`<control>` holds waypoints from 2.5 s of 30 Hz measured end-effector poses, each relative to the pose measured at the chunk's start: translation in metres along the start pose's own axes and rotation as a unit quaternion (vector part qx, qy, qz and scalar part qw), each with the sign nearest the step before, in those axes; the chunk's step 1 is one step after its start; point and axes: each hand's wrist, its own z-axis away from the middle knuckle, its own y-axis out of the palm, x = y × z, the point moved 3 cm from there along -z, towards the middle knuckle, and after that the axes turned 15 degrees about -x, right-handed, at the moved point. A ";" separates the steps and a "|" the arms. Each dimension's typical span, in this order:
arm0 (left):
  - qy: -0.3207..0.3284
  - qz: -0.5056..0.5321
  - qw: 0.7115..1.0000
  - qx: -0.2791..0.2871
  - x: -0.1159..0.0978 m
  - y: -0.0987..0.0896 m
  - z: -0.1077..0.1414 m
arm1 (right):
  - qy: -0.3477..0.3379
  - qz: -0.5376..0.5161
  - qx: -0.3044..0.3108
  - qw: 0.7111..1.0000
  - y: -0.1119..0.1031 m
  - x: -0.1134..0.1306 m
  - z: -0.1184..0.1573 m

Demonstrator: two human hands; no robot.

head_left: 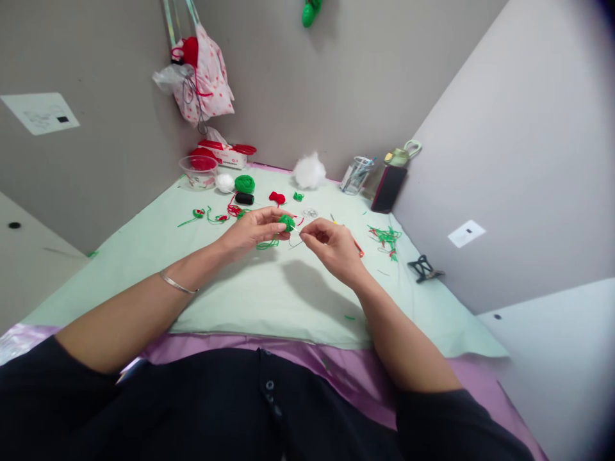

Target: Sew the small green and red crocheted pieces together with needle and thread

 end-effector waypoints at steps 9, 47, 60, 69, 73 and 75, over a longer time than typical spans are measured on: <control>-0.007 0.013 1.000 0.020 0.002 0.000 0.001 | 0.025 -0.049 0.016 0.998 0.003 -0.003 -0.002; 0.074 -0.185 0.980 -0.008 0.015 0.010 0.001 | -0.012 -0.158 -0.052 0.986 0.006 0.004 0.002; -0.074 -0.015 0.996 0.054 0.017 0.003 -0.002 | 0.134 -0.346 -0.125 0.920 -0.037 -0.009 -0.028; -0.064 -0.027 0.993 0.093 0.017 0.002 -0.003 | 0.127 -0.376 -0.227 0.889 -0.050 -0.017 -0.033; -0.048 -0.050 0.994 0.081 0.012 0.002 -0.001 | 0.113 -0.370 -0.259 0.885 -0.054 -0.019 -0.035; -0.036 -0.065 0.995 0.073 0.011 0.001 -0.001 | 0.095 -0.353 -0.244 0.898 -0.052 -0.018 -0.034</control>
